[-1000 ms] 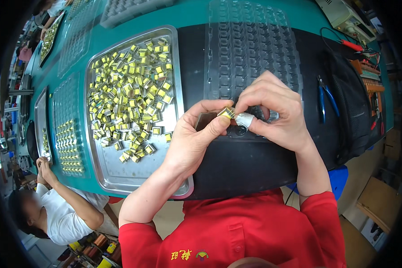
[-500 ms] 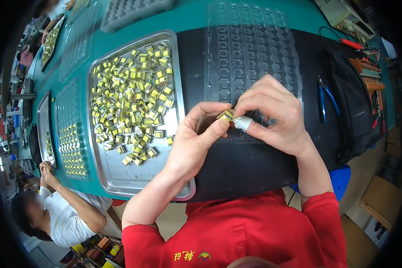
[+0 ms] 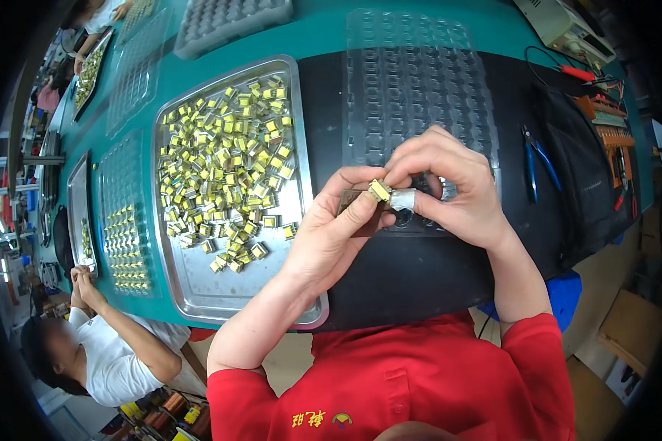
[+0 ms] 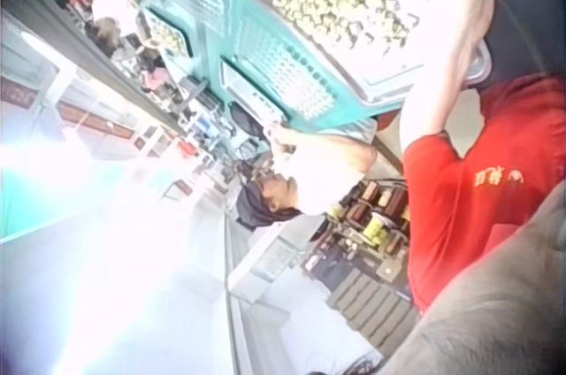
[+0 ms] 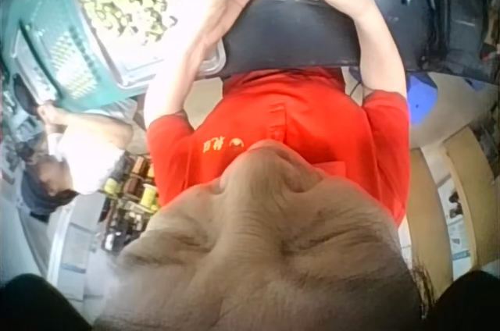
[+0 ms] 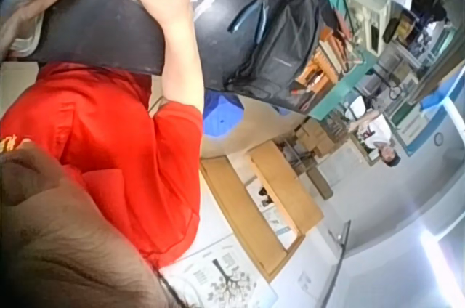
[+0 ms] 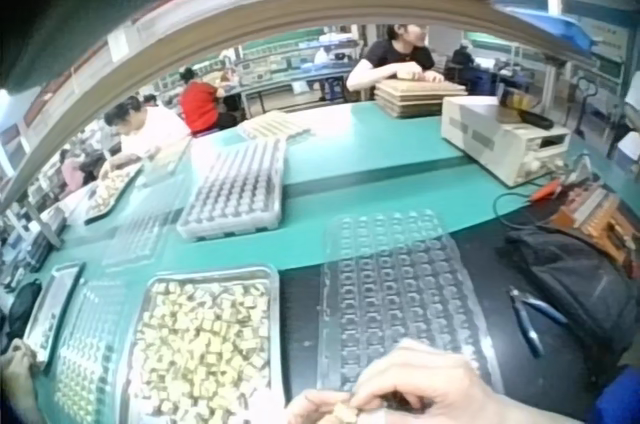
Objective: The person is sitting at a workbench in a factory, picking up small yellow components and applying small label strips or tape to them before placing them into a tray.
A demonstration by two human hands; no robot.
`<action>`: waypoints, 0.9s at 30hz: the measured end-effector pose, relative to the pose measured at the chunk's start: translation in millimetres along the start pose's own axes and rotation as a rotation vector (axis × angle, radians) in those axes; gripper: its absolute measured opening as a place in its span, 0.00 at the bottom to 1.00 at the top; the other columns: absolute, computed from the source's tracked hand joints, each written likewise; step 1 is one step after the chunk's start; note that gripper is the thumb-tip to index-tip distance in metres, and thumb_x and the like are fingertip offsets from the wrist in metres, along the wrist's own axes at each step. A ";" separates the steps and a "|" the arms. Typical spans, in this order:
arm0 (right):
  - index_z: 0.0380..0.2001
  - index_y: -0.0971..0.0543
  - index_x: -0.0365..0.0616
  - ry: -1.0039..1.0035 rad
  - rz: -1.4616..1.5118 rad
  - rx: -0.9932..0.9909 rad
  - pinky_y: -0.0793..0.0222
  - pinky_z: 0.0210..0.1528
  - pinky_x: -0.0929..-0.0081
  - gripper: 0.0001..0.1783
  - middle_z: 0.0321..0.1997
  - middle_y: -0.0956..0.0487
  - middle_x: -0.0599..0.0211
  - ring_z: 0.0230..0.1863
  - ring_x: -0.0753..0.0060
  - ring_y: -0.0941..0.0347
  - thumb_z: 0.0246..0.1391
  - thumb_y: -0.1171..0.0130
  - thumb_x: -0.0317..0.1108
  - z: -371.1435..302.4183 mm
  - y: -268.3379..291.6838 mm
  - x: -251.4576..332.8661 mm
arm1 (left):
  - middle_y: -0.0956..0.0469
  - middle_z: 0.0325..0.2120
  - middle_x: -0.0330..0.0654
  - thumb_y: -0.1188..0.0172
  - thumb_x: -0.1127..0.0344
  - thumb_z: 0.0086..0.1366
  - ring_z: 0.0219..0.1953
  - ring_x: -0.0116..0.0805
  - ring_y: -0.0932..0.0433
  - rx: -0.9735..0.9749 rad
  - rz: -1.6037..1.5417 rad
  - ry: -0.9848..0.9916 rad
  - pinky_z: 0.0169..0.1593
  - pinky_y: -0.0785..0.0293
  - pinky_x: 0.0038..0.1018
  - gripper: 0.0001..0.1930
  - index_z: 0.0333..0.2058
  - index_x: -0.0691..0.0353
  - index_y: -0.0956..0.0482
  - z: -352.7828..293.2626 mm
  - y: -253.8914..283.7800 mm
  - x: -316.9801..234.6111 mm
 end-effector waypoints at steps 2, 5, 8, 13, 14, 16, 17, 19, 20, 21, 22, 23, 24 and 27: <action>0.29 0.21 0.44 0.028 0.002 -0.019 0.44 0.19 0.88 0.14 0.35 0.22 0.71 0.31 0.82 0.32 0.34 0.40 0.17 -0.6 0.6 1.0 | 0.27 0.42 0.38 0.46 0.66 0.65 0.43 0.26 0.29 0.011 0.002 -0.001 0.48 0.30 0.25 0.13 0.48 0.57 0.31 1.4 -3.8 -1.5; 0.30 0.21 0.44 0.058 -0.009 -0.022 0.44 0.20 0.88 0.14 0.36 0.23 0.71 0.30 0.83 0.32 0.35 0.40 0.18 0.1 -1.2 -0.5 | 0.28 0.42 0.38 0.46 0.66 0.65 0.43 0.25 0.29 0.014 -0.004 -0.012 0.48 0.30 0.25 0.13 0.48 0.57 0.30 0.6 -0.9 -0.7; 0.30 0.20 0.45 0.054 -0.018 -0.014 0.45 0.20 0.88 0.14 0.38 0.23 0.70 0.30 0.84 0.31 0.36 0.39 0.18 -0.4 0.1 0.4 | 0.28 0.42 0.37 0.47 0.66 0.66 0.43 0.25 0.29 0.019 -0.016 -0.020 0.48 0.30 0.24 0.13 0.48 0.57 0.30 0.8 -0.8 0.8; 0.30 0.20 0.45 0.027 0.012 -0.030 0.45 0.21 0.88 0.14 0.38 0.23 0.70 0.29 0.85 0.31 0.37 0.39 0.18 -0.9 -1.6 0.7 | 0.28 0.41 0.37 0.47 0.66 0.66 0.42 0.24 0.29 0.004 0.001 -0.010 0.48 0.30 0.23 0.13 0.48 0.57 0.31 0.6 -1.4 0.1; 0.31 0.20 0.45 0.017 0.015 -0.031 0.44 0.21 0.88 0.14 0.38 0.23 0.69 0.29 0.85 0.31 0.37 0.39 0.18 -1.1 -2.2 0.2 | 0.28 0.40 0.36 0.47 0.66 0.66 0.41 0.23 0.29 -0.005 0.001 -0.012 0.48 0.30 0.23 0.13 0.48 0.57 0.31 0.3 -1.6 0.1; 0.30 0.20 0.45 0.009 0.031 -0.031 0.44 0.22 0.88 0.14 0.39 0.23 0.69 0.29 0.85 0.31 0.37 0.39 0.18 -0.9 -3.0 -0.1 | 0.28 0.40 0.36 0.47 0.66 0.66 0.41 0.23 0.29 -0.014 -0.001 -0.012 0.48 0.30 0.23 0.13 0.49 0.57 0.31 0.3 -1.5 -0.8; 0.30 0.20 0.45 0.003 0.045 -0.032 0.43 0.22 0.88 0.13 0.39 0.23 0.69 0.29 0.85 0.31 0.37 0.39 0.18 -0.8 -3.3 -0.3 | 0.28 0.40 0.36 0.47 0.66 0.66 0.41 0.23 0.29 -0.009 0.009 -0.006 0.48 0.30 0.23 0.13 0.49 0.57 0.31 0.2 -1.5 -1.6; 0.32 0.20 0.45 -0.008 0.034 -0.023 0.42 0.23 0.88 0.14 0.39 0.23 0.70 0.30 0.85 0.31 0.37 0.39 0.18 -1.6 -1.2 -0.2 | 0.29 0.40 0.35 0.47 0.66 0.66 0.42 0.23 0.30 0.000 0.018 0.000 0.48 0.30 0.23 0.13 0.49 0.57 0.31 1.1 -3.4 -2.2; 0.33 0.21 0.45 -0.018 0.025 -0.014 0.41 0.23 0.87 0.15 0.38 0.23 0.70 0.30 0.85 0.31 0.37 0.39 0.18 -2.2 -0.4 -0.3 | 0.28 0.41 0.36 0.47 0.66 0.66 0.43 0.22 0.30 -0.005 0.027 -0.006 0.49 0.31 0.23 0.13 0.49 0.57 0.31 1.9 -4.8 -1.9; 0.33 0.21 0.45 -0.016 0.029 -0.010 0.41 0.23 0.87 0.15 0.38 0.23 0.70 0.30 0.85 0.31 0.37 0.39 0.18 -2.3 -1.7 -0.7 | 0.28 0.42 0.36 0.48 0.65 0.66 0.44 0.22 0.30 -0.017 0.038 -0.016 0.49 0.32 0.22 0.13 0.49 0.56 0.31 1.6 -4.5 -2.1; 0.35 0.22 0.44 -0.042 0.034 -0.030 0.41 0.24 0.87 0.17 0.38 0.23 0.70 0.30 0.85 0.30 0.37 0.39 0.18 -2.8 -2.7 -1.4 | 0.28 0.42 0.36 0.48 0.65 0.66 0.44 0.22 0.30 -0.022 0.038 -0.019 0.49 0.32 0.22 0.13 0.49 0.56 0.31 1.5 -3.7 -2.5; 0.38 0.23 0.43 -0.068 0.039 -0.050 0.41 0.25 0.87 0.19 0.38 0.22 0.70 0.30 0.85 0.30 0.37 0.39 0.18 -3.3 -3.8 -2.0 | 0.28 0.45 0.38 0.46 0.66 0.65 0.46 0.25 0.30 -0.007 0.033 -0.025 0.48 0.31 0.24 0.14 0.49 0.56 0.31 1.6 -3.3 -3.0; 0.38 0.23 0.43 -0.068 0.039 -0.048 0.41 0.25 0.87 0.19 0.38 0.22 0.70 0.30 0.85 0.30 0.37 0.39 0.18 -3.6 -4.4 -0.9 | 0.28 0.48 0.40 0.44 0.66 0.63 0.47 0.28 0.30 0.013 0.026 -0.030 0.48 0.30 0.26 0.15 0.49 0.56 0.31 1.7 -3.5 -3.4; 0.40 0.24 0.46 -0.110 0.104 -0.079 0.39 0.23 0.86 0.23 0.36 0.23 0.73 0.26 0.85 0.32 0.36 0.44 0.15 -3.8 -5.2 0.2 | 0.28 0.48 0.40 0.44 0.66 0.64 0.48 0.28 0.30 0.024 0.031 -0.030 0.48 0.31 0.26 0.15 0.49 0.56 0.31 1.5 -1.2 -2.4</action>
Point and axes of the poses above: each hand's wrist, its own z-axis towards the middle knuckle, its own y-axis out of the back of the hand, x = y × z, the point moved 2 cm from there along z, towards the middle knuckle
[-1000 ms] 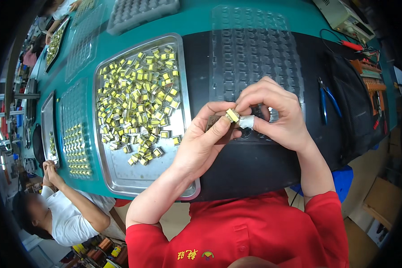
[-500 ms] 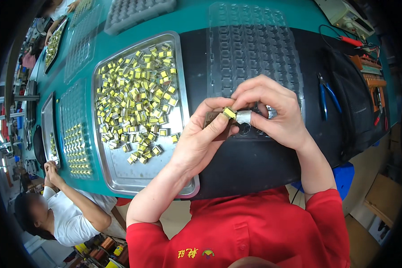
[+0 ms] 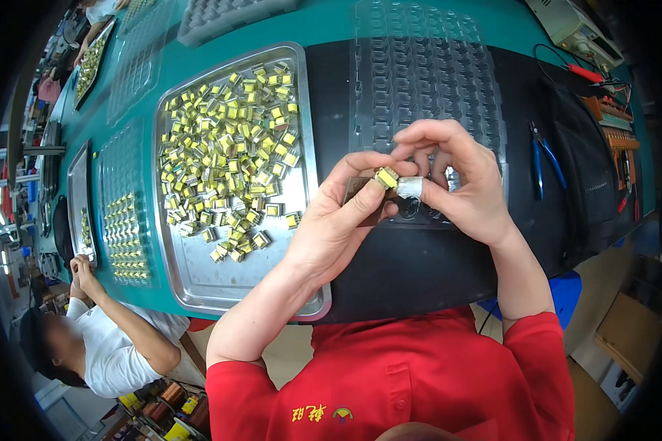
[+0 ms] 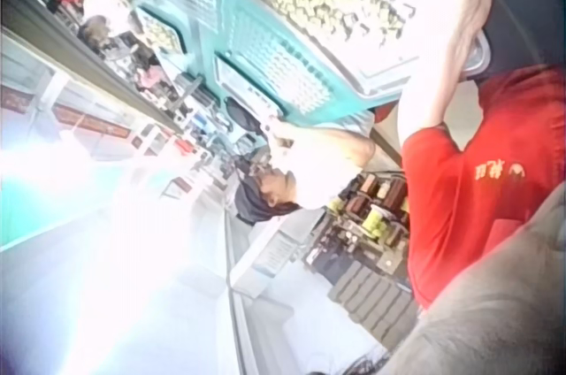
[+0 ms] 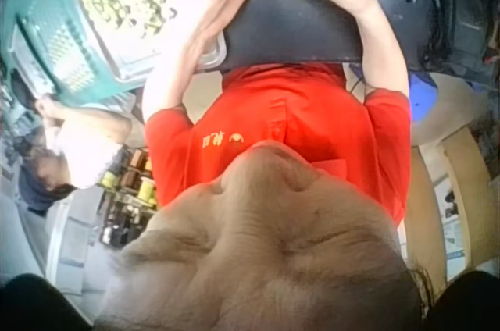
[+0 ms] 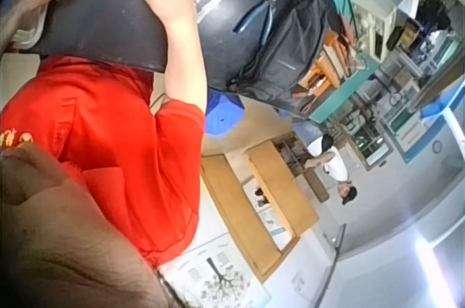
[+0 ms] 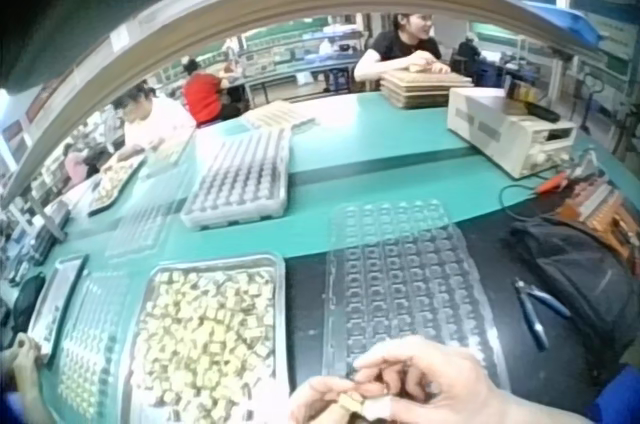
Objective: The person is sitting at a workbench in a factory, picking up small yellow components and applying small label strips or tape to them before placing them into a tray.
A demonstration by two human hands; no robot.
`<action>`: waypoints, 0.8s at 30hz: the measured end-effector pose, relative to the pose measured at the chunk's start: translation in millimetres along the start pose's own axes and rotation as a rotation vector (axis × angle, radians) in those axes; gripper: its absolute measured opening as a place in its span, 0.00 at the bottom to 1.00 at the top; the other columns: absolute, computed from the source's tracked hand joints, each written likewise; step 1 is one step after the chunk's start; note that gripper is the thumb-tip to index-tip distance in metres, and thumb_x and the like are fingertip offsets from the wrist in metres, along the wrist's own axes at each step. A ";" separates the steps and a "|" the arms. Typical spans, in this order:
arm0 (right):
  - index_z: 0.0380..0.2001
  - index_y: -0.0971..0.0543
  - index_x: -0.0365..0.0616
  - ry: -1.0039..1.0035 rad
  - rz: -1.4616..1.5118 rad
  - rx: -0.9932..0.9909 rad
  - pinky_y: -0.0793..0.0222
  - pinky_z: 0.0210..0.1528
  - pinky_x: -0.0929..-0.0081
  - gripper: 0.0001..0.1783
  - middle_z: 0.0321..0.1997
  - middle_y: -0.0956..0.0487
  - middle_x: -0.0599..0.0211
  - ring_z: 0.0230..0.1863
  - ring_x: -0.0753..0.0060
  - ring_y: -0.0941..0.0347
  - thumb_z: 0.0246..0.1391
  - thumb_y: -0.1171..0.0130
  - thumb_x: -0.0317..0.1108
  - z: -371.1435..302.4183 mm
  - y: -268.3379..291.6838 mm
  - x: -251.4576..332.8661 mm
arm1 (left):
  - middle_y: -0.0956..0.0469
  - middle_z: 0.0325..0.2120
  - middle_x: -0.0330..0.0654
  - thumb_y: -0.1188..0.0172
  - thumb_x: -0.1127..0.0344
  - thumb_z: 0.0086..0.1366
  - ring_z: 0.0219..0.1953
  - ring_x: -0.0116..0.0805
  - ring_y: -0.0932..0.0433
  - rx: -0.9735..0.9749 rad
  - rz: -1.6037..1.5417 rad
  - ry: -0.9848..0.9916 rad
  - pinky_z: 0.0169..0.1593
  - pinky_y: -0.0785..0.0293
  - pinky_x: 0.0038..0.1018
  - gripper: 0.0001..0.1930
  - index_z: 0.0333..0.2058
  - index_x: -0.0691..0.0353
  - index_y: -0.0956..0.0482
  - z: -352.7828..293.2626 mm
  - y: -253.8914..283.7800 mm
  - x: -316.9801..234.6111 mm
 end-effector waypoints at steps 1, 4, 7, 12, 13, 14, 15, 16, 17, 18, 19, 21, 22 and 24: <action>0.40 0.24 0.45 -0.006 0.005 0.013 0.39 0.23 0.86 0.23 0.36 0.23 0.73 0.26 0.85 0.32 0.36 0.44 0.16 0.0 -0.4 -0.7 | 0.28 0.48 0.40 0.44 0.66 0.64 0.48 0.28 0.30 -0.001 -0.001 0.000 0.48 0.31 0.26 0.15 0.49 0.56 0.31 -0.7 -0.2 -0.3; 0.41 0.24 0.44 -0.003 -0.002 0.037 0.40 0.24 0.87 0.22 0.36 0.23 0.72 0.27 0.86 0.32 0.37 0.41 0.18 0.5 -2.1 -4.1 | 0.28 0.47 0.40 0.44 0.66 0.64 0.47 0.27 0.30 -0.027 0.016 0.000 0.47 0.31 0.26 0.14 0.48 0.56 0.31 -3.0 0.7 -1.9; 0.41 0.25 0.42 0.006 -0.025 0.052 0.42 0.24 0.87 0.22 0.35 0.23 0.70 0.27 0.86 0.32 0.37 0.38 0.19 0.7 -2.2 -4.0 | 0.29 0.47 0.40 0.45 0.66 0.64 0.47 0.27 0.31 -0.011 0.031 -0.016 0.47 0.31 0.25 0.13 0.48 0.56 0.31 -2.9 3.3 -1.0; 0.40 0.24 0.41 0.022 -0.036 0.045 0.42 0.24 0.88 0.20 0.35 0.23 0.70 0.25 0.87 0.33 0.37 0.39 0.19 0.4 -1.0 -3.4 | 0.31 0.49 0.39 0.47 0.66 0.66 0.46 0.25 0.32 -0.046 0.087 -0.025 0.47 0.32 0.24 0.12 0.48 0.55 0.31 -1.9 2.7 1.1; 0.39 0.24 0.41 0.010 -0.037 0.041 0.42 0.24 0.88 0.20 0.35 0.23 0.70 0.25 0.87 0.33 0.37 0.39 0.19 -0.4 0.3 -2.6 | 0.31 0.49 0.39 0.47 0.66 0.66 0.46 0.25 0.32 -0.043 0.086 -0.024 0.47 0.32 0.24 0.12 0.48 0.55 0.31 -0.9 1.5 1.6; 0.39 0.24 0.41 -0.002 -0.039 0.036 0.42 0.24 0.87 0.20 0.35 0.23 0.70 0.24 0.87 0.33 0.37 0.38 0.19 -1.1 2.2 -2.0 | 0.31 0.49 0.38 0.47 0.65 0.66 0.46 0.24 0.32 -0.037 0.073 -0.010 0.47 0.32 0.23 0.13 0.48 0.55 0.31 0.5 -0.1 2.4; 0.39 0.24 0.41 -0.001 -0.041 0.032 0.42 0.24 0.87 0.20 0.35 0.23 0.70 0.24 0.87 0.33 0.37 0.38 0.19 -1.1 2.1 -2.8 | 0.31 0.49 0.38 0.47 0.65 0.66 0.46 0.24 0.32 -0.033 0.062 0.003 0.47 0.32 0.23 0.13 0.48 0.55 0.31 1.6 0.2 2.6; 0.39 0.23 0.41 0.015 -0.043 0.019 0.42 0.24 0.88 0.20 0.35 0.23 0.70 0.25 0.87 0.33 0.37 0.39 0.19 -1.2 2.4 -3.7 | 0.31 0.49 0.38 0.47 0.65 0.66 0.46 0.24 0.32 -0.029 0.063 0.004 0.47 0.32 0.23 0.13 0.48 0.55 0.31 3.0 0.5 2.7; 0.39 0.23 0.41 0.031 -0.047 0.006 0.41 0.24 0.88 0.19 0.35 0.22 0.71 0.25 0.87 0.33 0.38 0.39 0.19 -1.1 2.8 -4.6 | 0.32 0.50 0.37 0.48 0.64 0.66 0.46 0.24 0.32 -0.011 0.062 0.002 0.47 0.32 0.23 0.13 0.49 0.55 0.32 4.5 0.3 2.8; 0.39 0.23 0.41 0.027 -0.060 -0.004 0.41 0.24 0.88 0.19 0.35 0.22 0.71 0.25 0.87 0.33 0.38 0.39 0.19 -1.8 6.0 -4.9 | 0.32 0.50 0.37 0.48 0.63 0.66 0.46 0.24 0.32 0.019 0.057 0.006 0.47 0.32 0.23 0.14 0.50 0.55 0.32 8.1 -2.3 4.3; 0.39 0.23 0.41 0.032 -0.065 0.021 0.41 0.24 0.87 0.20 0.35 0.22 0.71 0.25 0.87 0.33 0.37 0.39 0.19 -1.4 7.4 -5.1 | 0.32 0.50 0.37 0.48 0.63 0.66 0.46 0.24 0.32 0.034 0.053 0.011 0.47 0.32 0.23 0.14 0.50 0.55 0.32 8.9 -3.3 5.1; 0.39 0.23 0.42 0.064 -0.070 0.035 0.41 0.24 0.87 0.20 0.35 0.22 0.71 0.25 0.86 0.32 0.37 0.40 0.18 0.9 9.4 -4.7 | 0.32 0.51 0.36 0.48 0.60 0.67 0.46 0.23 0.32 -0.047 0.109 -0.014 0.47 0.32 0.23 0.16 0.51 0.57 0.32 7.2 -3.2 4.8; 0.39 0.23 0.42 0.076 -0.029 0.027 0.41 0.23 0.87 0.20 0.35 0.22 0.71 0.25 0.85 0.32 0.37 0.41 0.17 1.9 8.6 -7.1 | 0.30 0.43 0.32 0.51 0.62 0.68 0.43 0.19 0.33 -0.074 0.137 -0.007 0.46 0.34 0.18 0.14 0.50 0.56 0.32 8.1 -4.8 3.7; 0.39 0.23 0.42 0.085 0.004 0.031 0.41 0.22 0.87 0.21 0.35 0.22 0.71 0.25 0.85 0.32 0.36 0.43 0.17 3.0 3.2 -9.7 | 0.29 0.42 0.33 0.50 0.62 0.68 0.41 0.20 0.32 -0.128 0.134 0.012 0.45 0.33 0.19 0.14 0.50 0.57 0.31 5.7 -0.4 2.5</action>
Point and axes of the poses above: each hand's wrist, its own z-axis towards the middle knuckle, its own y-axis out of the back of the hand, x = y × z, the point moved 2 cm from there along z, towards the middle knuckle
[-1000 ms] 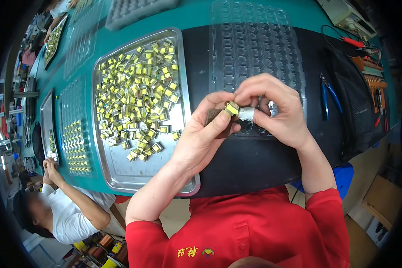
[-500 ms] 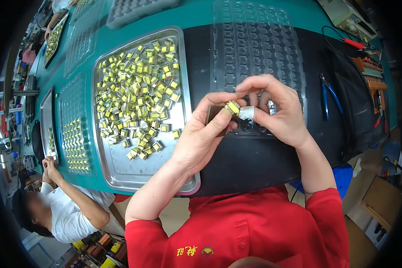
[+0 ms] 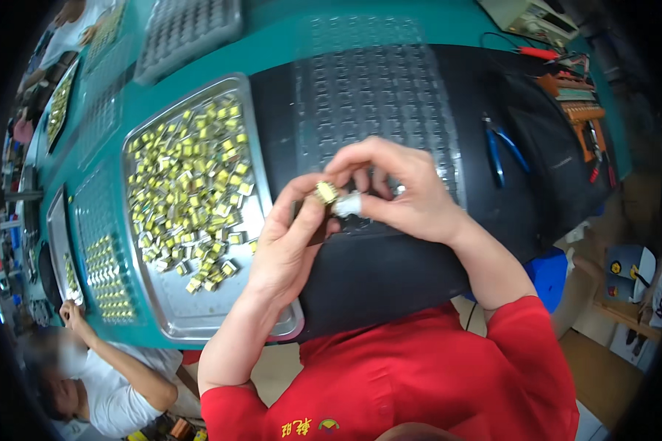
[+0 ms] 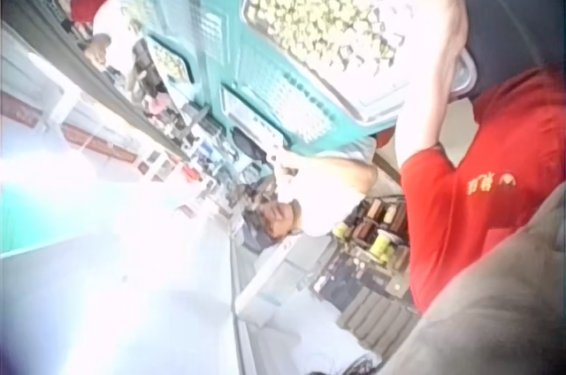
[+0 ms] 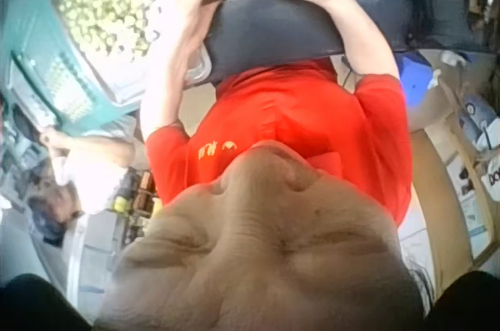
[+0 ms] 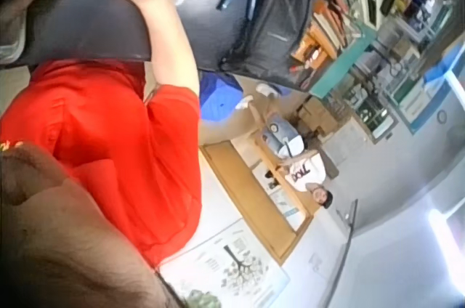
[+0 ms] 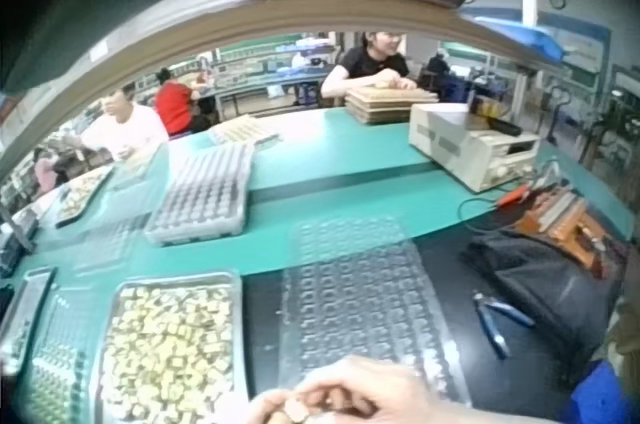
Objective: The person is sitting at a workbench in a factory, picking up small yellow components and applying small label strips or tape to them before placing them into a tray.
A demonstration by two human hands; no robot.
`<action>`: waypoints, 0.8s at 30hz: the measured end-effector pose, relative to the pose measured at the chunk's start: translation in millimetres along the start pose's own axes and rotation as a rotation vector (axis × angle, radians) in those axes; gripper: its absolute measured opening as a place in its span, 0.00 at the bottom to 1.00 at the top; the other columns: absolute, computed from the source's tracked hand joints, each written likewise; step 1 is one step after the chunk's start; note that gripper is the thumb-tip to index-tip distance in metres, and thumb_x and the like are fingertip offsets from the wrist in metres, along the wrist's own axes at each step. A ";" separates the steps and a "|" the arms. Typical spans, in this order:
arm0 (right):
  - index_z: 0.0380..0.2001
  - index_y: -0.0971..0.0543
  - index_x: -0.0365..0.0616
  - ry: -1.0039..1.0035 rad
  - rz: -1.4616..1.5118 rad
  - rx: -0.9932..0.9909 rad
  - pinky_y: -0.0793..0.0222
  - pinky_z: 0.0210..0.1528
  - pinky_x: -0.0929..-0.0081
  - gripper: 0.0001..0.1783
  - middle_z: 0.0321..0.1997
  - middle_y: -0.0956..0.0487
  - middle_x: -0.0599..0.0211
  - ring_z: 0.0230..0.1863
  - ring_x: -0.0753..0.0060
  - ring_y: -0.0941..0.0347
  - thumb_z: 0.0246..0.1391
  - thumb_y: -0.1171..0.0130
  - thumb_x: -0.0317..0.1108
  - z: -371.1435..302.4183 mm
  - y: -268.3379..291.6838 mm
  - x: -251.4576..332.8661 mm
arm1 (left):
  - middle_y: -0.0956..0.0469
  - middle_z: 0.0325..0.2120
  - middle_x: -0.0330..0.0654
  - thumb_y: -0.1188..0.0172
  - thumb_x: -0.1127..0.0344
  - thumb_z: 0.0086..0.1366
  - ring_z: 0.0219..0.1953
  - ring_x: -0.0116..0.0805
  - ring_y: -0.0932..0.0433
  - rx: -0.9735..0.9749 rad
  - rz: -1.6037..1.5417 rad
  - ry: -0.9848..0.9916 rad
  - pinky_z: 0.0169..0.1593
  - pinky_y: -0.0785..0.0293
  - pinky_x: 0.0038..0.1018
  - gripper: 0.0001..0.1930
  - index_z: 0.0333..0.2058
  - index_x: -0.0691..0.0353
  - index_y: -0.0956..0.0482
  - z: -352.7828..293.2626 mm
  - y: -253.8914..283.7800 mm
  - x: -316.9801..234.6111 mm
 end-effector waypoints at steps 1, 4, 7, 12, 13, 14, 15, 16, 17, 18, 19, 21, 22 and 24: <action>0.39 0.23 0.42 0.017 -0.011 0.016 0.41 0.22 0.87 0.21 0.35 0.22 0.71 0.25 0.85 0.32 0.36 0.43 0.17 1.3 -2.4 -1.6 | 0.28 0.41 0.34 0.48 0.62 0.67 0.40 0.20 0.31 -0.015 -0.022 -0.001 0.44 0.32 0.19 0.13 0.48 0.57 0.30 -0.9 2.3 -0.9; 0.39 0.23 0.42 0.033 -0.013 0.045 0.42 0.22 0.87 0.22 0.35 0.22 0.71 0.24 0.85 0.33 0.35 0.43 0.17 3.0 -3.2 -3.0 | 0.26 0.37 0.35 0.44 0.63 0.65 0.36 0.21 0.29 -0.017 -0.060 0.016 0.42 0.31 0.19 0.12 0.45 0.57 0.29 -0.2 6.8 -1.4; 0.39 0.23 0.42 0.006 0.037 0.041 0.42 0.22 0.87 0.22 0.35 0.22 0.71 0.24 0.86 0.33 0.35 0.43 0.17 2.1 -1.7 -3.2 | 0.25 0.35 0.35 0.42 0.65 0.63 0.33 0.21 0.29 -0.018 -0.077 0.011 0.41 0.31 0.18 0.12 0.45 0.56 0.28 -0.2 5.8 -0.2; 0.40 0.24 0.42 -0.095 0.121 0.053 0.42 0.23 0.88 0.21 0.36 0.21 0.70 0.24 0.88 0.34 0.36 0.43 0.17 1.6 -4.1 -3.7 | 0.25 0.33 0.34 0.40 0.67 0.62 0.32 0.21 0.29 -0.051 -0.103 0.003 0.39 0.31 0.17 0.12 0.43 0.56 0.28 -3.8 6.3 0.0; 0.40 0.24 0.42 -0.093 0.124 0.055 0.42 0.23 0.88 0.21 0.36 0.21 0.70 0.24 0.88 0.34 0.36 0.43 0.17 1.3 -4.5 -3.7 | 0.25 0.33 0.34 0.40 0.67 0.61 0.31 0.21 0.29 -0.055 -0.101 0.003 0.39 0.31 0.17 0.12 0.43 0.56 0.29 -4.5 6.4 -0.4; 0.40 0.24 0.42 -0.094 0.117 0.057 0.42 0.23 0.89 0.20 0.36 0.21 0.70 0.24 0.88 0.34 0.38 0.43 0.17 1.0 -4.6 -4.0 | 0.25 0.33 0.34 0.40 0.67 0.61 0.31 0.21 0.29 -0.058 -0.099 0.001 0.39 0.31 0.17 0.12 0.43 0.56 0.29 -4.6 7.7 -0.1; 0.40 0.24 0.41 -0.093 0.114 0.062 0.42 0.23 0.89 0.20 0.36 0.20 0.71 0.24 0.88 0.34 0.39 0.43 0.18 1.1 -5.5 -4.2 | 0.25 0.33 0.35 0.40 0.67 0.61 0.31 0.20 0.29 -0.052 -0.093 0.010 0.39 0.32 0.17 0.12 0.43 0.56 0.29 -4.5 9.8 0.7; 0.40 0.24 0.41 -0.089 0.120 0.065 0.42 0.23 0.89 0.20 0.36 0.20 0.71 0.24 0.88 0.34 0.39 0.43 0.18 1.1 -6.5 -3.6 | 0.25 0.33 0.35 0.39 0.67 0.61 0.31 0.20 0.29 -0.045 -0.087 0.020 0.38 0.32 0.17 0.13 0.43 0.56 0.30 -4.7 10.9 0.8; 0.40 0.24 0.41 -0.093 0.123 0.058 0.42 0.24 0.89 0.19 0.36 0.20 0.71 0.24 0.89 0.34 0.39 0.42 0.17 1.3 -7.1 -2.4 | 0.24 0.32 0.35 0.39 0.67 0.60 0.31 0.20 0.28 -0.039 -0.087 0.022 0.37 0.33 0.16 0.13 0.43 0.55 0.30 -5.1 10.3 -0.3; 0.39 0.24 0.40 -0.097 0.125 0.052 0.42 0.24 0.89 0.19 0.35 0.20 0.71 0.24 0.89 0.34 0.40 0.42 0.17 1.6 -7.1 -1.7 | 0.24 0.32 0.35 0.39 0.67 0.60 0.31 0.20 0.28 -0.047 -0.085 0.019 0.37 0.33 0.16 0.13 0.43 0.55 0.30 -4.7 10.6 -0.5; 0.39 0.24 0.40 -0.096 0.138 0.048 0.42 0.24 0.89 0.19 0.35 0.21 0.71 0.24 0.89 0.35 0.40 0.42 0.17 2.5 -7.4 -1.2 | 0.24 0.32 0.34 0.38 0.66 0.60 0.31 0.20 0.29 -0.043 -0.083 0.025 0.37 0.34 0.16 0.13 0.42 0.55 0.30 -4.3 11.1 -0.4; 0.39 0.24 0.42 -0.098 0.143 0.060 0.41 0.23 0.88 0.18 0.35 0.21 0.73 0.25 0.88 0.34 0.41 0.42 0.19 3.5 -7.2 -2.1 | 0.24 0.31 0.33 0.38 0.65 0.60 0.30 0.19 0.29 -0.057 -0.081 0.033 0.37 0.34 0.16 0.13 0.42 0.55 0.30 -5.3 10.9 -0.2; 0.39 0.24 0.44 -0.103 0.140 0.067 0.40 0.23 0.87 0.17 0.35 0.21 0.74 0.25 0.87 0.34 0.41 0.41 0.22 3.8 -6.7 -2.7 | 0.24 0.31 0.33 0.38 0.65 0.60 0.30 0.19 0.29 -0.062 -0.079 0.030 0.37 0.34 0.16 0.13 0.42 0.55 0.30 -5.4 10.8 -0.7; 0.40 0.24 0.44 -0.099 0.138 0.063 0.40 0.22 0.87 0.17 0.35 0.21 0.75 0.25 0.87 0.34 0.42 0.39 0.23 3.6 -4.8 -3.0 | 0.24 0.31 0.33 0.38 0.65 0.60 0.30 0.19 0.29 -0.039 -0.076 0.035 0.37 0.34 0.17 0.13 0.42 0.54 0.30 -3.7 9.4 -0.4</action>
Point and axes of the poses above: each hand's wrist, its own z-axis towards the middle knuckle, its own y-axis out of the back of the hand, x = y × z, the point moved 2 cm from there along z, towards the middle knuckle
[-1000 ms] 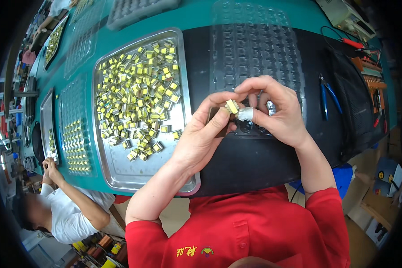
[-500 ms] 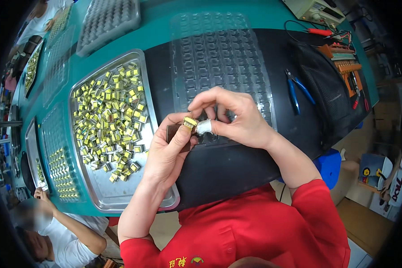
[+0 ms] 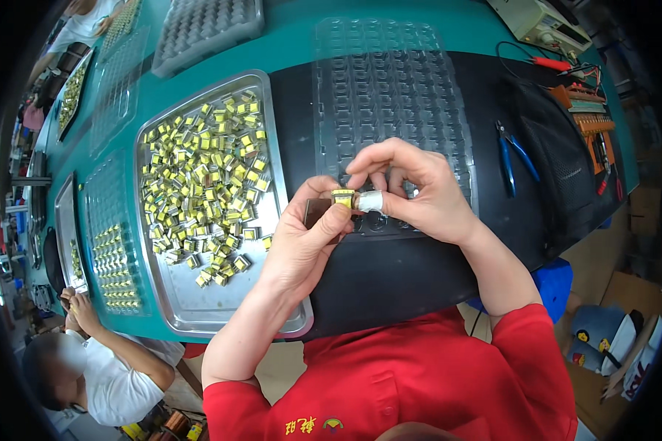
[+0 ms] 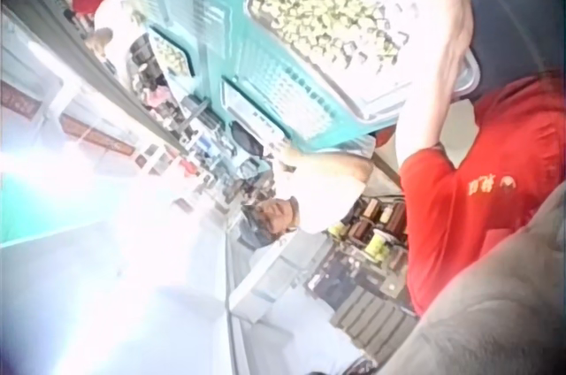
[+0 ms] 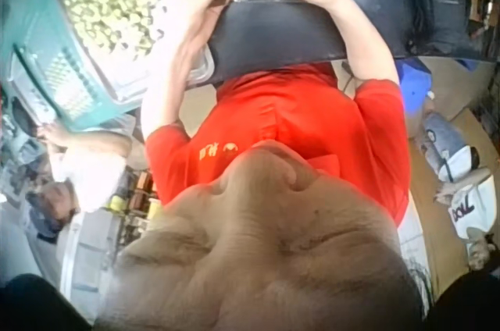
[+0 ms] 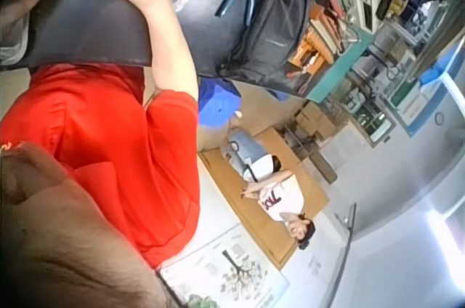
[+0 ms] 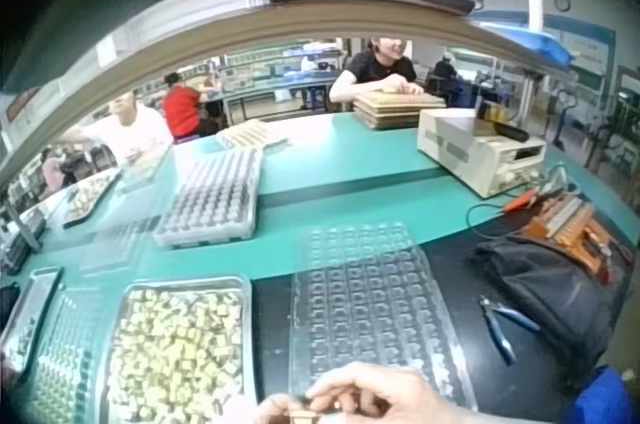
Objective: The person is sitting at a workbench in a factory, picking up small yellow components and applying small label strips or tape to them before placing them into a tray.
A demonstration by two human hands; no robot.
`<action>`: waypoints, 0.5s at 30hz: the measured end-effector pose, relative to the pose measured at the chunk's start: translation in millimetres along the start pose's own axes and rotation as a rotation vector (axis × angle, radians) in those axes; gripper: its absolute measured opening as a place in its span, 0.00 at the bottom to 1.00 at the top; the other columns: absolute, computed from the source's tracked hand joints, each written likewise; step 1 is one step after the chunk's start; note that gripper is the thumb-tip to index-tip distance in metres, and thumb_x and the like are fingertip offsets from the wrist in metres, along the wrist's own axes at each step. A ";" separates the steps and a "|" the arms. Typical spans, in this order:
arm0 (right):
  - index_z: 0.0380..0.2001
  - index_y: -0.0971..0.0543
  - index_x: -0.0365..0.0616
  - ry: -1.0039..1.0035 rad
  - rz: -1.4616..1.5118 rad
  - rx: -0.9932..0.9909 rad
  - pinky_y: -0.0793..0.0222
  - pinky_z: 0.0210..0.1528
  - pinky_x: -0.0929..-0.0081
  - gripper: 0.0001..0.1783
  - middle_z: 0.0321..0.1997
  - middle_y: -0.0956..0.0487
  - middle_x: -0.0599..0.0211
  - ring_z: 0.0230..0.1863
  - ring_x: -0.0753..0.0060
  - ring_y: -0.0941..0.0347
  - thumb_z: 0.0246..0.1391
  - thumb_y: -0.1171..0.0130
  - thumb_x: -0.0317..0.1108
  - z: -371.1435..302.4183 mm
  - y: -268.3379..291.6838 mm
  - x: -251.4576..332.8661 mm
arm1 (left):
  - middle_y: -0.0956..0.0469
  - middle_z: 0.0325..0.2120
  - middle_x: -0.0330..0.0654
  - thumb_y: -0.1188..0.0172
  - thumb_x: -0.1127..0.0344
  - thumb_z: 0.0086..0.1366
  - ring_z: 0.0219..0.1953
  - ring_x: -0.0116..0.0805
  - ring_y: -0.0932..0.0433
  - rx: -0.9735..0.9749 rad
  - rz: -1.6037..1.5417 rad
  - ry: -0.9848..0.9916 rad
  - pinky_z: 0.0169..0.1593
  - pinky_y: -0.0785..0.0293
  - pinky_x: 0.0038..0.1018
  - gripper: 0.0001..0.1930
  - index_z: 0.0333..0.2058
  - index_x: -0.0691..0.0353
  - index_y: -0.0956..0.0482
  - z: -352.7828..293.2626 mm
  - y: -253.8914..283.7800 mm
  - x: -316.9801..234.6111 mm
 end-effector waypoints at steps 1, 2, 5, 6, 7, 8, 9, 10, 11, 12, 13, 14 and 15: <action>0.40 0.24 0.43 -0.008 -0.010 -0.004 0.41 0.22 0.88 0.17 0.34 0.21 0.74 0.25 0.87 0.34 0.42 0.40 0.22 -1.6 2.7 1.8 | 0.24 0.31 0.33 0.38 0.65 0.60 0.30 0.19 0.29 0.010 0.000 0.005 0.37 0.34 0.17 0.13 0.42 0.54 0.30 2.2 -1.5 1.3; 0.40 0.24 0.43 -0.018 -0.028 -0.015 0.41 0.22 0.88 0.18 0.34 0.21 0.73 0.25 0.87 0.34 0.42 0.41 0.21 -3.9 7.7 3.9 | 0.24 0.31 0.33 0.38 0.65 0.60 0.30 0.19 0.29 0.024 -0.003 0.009 0.37 0.34 0.17 0.13 0.42 0.55 0.30 6.2 -4.6 3.2; 0.40 0.24 0.41 -0.119 -0.053 -0.090 0.38 0.26 0.90 0.18 0.34 0.21 0.70 0.26 0.91 0.33 0.41 0.42 0.18 -16.6 38.1 17.7 | 0.25 0.32 0.35 0.40 0.66 0.61 0.31 0.20 0.29 0.118 0.043 0.038 0.38 0.33 0.18 0.15 0.46 0.56 0.31 26.2 -26.4 7.6; 0.41 0.25 0.39 -0.095 -0.088 -0.141 0.32 0.33 0.87 0.18 0.37 0.21 0.67 0.34 0.85 0.27 0.42 0.42 0.18 -18.2 45.9 13.4 | 0.26 0.33 0.36 0.41 0.67 0.62 0.32 0.21 0.29 0.178 0.101 0.034 0.39 0.33 0.19 0.17 0.49 0.57 0.31 45.5 -36.7 10.1; 0.42 0.25 0.40 -0.010 -0.052 -0.197 0.28 0.41 0.81 0.18 0.40 0.22 0.65 0.41 0.78 0.25 0.43 0.40 0.20 -23.6 56.6 -10.4 | 0.26 0.34 0.38 0.44 0.69 0.62 0.34 0.22 0.29 0.130 0.112 0.017 0.40 0.32 0.21 0.19 0.52 0.58 0.34 60.6 -50.5 19.4; 0.43 0.24 0.40 -0.023 -0.005 -0.173 0.28 0.45 0.77 0.18 0.41 0.23 0.64 0.43 0.75 0.25 0.44 0.41 0.21 -24.9 70.5 -1.9 | 0.27 0.35 0.39 0.46 0.70 0.63 0.35 0.23 0.28 0.074 0.138 -0.011 0.41 0.31 0.22 0.21 0.55 0.58 0.36 60.4 -63.5 21.8; 0.41 0.24 0.40 0.062 0.011 -0.142 0.28 0.43 0.77 0.17 0.38 0.22 0.65 0.42 0.75 0.24 0.44 0.40 0.23 -20.8 68.5 7.0 | 0.28 0.40 0.41 0.49 0.70 0.64 0.37 0.25 0.28 0.095 0.235 -0.090 0.44 0.31 0.25 0.24 0.59 0.58 0.40 54.4 -57.6 15.0; 0.37 0.23 0.39 0.158 -0.035 -0.113 0.28 0.38 0.76 0.15 0.36 0.21 0.65 0.39 0.74 0.23 0.42 0.39 0.26 -12.1 66.1 23.6 | 0.31 0.51 0.41 0.54 0.68 0.66 0.47 0.31 0.28 0.115 0.353 -0.131 0.47 0.30 0.27 0.24 0.61 0.60 0.42 50.1 -32.9 -2.2; 0.33 0.24 0.39 0.272 0.241 -0.131 0.30 0.33 0.75 0.14 0.33 0.21 0.66 0.33 0.72 0.24 0.39 0.37 0.28 10.8 42.1 6.4 | 0.31 0.50 0.41 0.56 0.66 0.68 0.49 0.29 0.29 -0.061 0.427 -0.256 0.48 0.32 0.24 0.23 0.61 0.58 0.43 31.7 -33.3 -20.7; 0.30 0.24 0.39 0.353 0.207 -0.111 0.31 0.29 0.76 0.12 0.30 0.20 0.65 0.27 0.74 0.25 0.38 0.37 0.28 17.7 33.2 0.6 | 0.32 0.50 0.40 0.56 0.62 0.69 0.50 0.26 0.32 -0.047 0.476 -0.268 0.47 0.34 0.20 0.21 0.60 0.57 0.42 18.2 -55.4 -21.0; 0.30 0.24 0.39 0.305 0.206 -0.116 0.31 0.28 0.77 0.12 0.29 0.20 0.65 0.26 0.75 0.25 0.38 0.37 0.28 16.2 38.6 -0.7 | 0.32 0.50 0.40 0.55 0.60 0.70 0.49 0.25 0.33 -0.016 0.430 -0.259 0.43 0.37 0.18 0.20 0.59 0.56 0.40 40.0 0.9 -25.8; 0.30 0.24 0.39 0.233 0.236 -0.070 0.32 0.27 0.77 0.12 0.28 0.20 0.65 0.24 0.76 0.26 0.37 0.37 0.29 23.2 30.3 -17.8 | 0.35 0.52 0.49 0.50 0.55 0.66 0.51 0.39 0.34 -0.222 0.684 -0.257 0.55 0.37 0.33 0.25 0.57 0.62 0.39 23.3 -62.8 -33.5; 0.30 0.24 0.39 0.204 0.266 -0.074 0.32 0.27 0.77 0.12 0.27 0.21 0.66 0.24 0.77 0.26 0.37 0.37 0.29 17.7 32.6 -19.4 | 0.35 0.52 0.50 0.50 0.53 0.66 0.51 0.39 0.34 -0.252 0.785 -0.245 0.53 0.37 0.34 0.25 0.55 0.64 0.37 15.8 -67.7 -30.0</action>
Point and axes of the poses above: each hand's wrist, its own z-axis towards the middle knuckle, its own y-axis out of the back of the hand, x = y × z, the point moved 2 cm from there along z, towards the middle knuckle
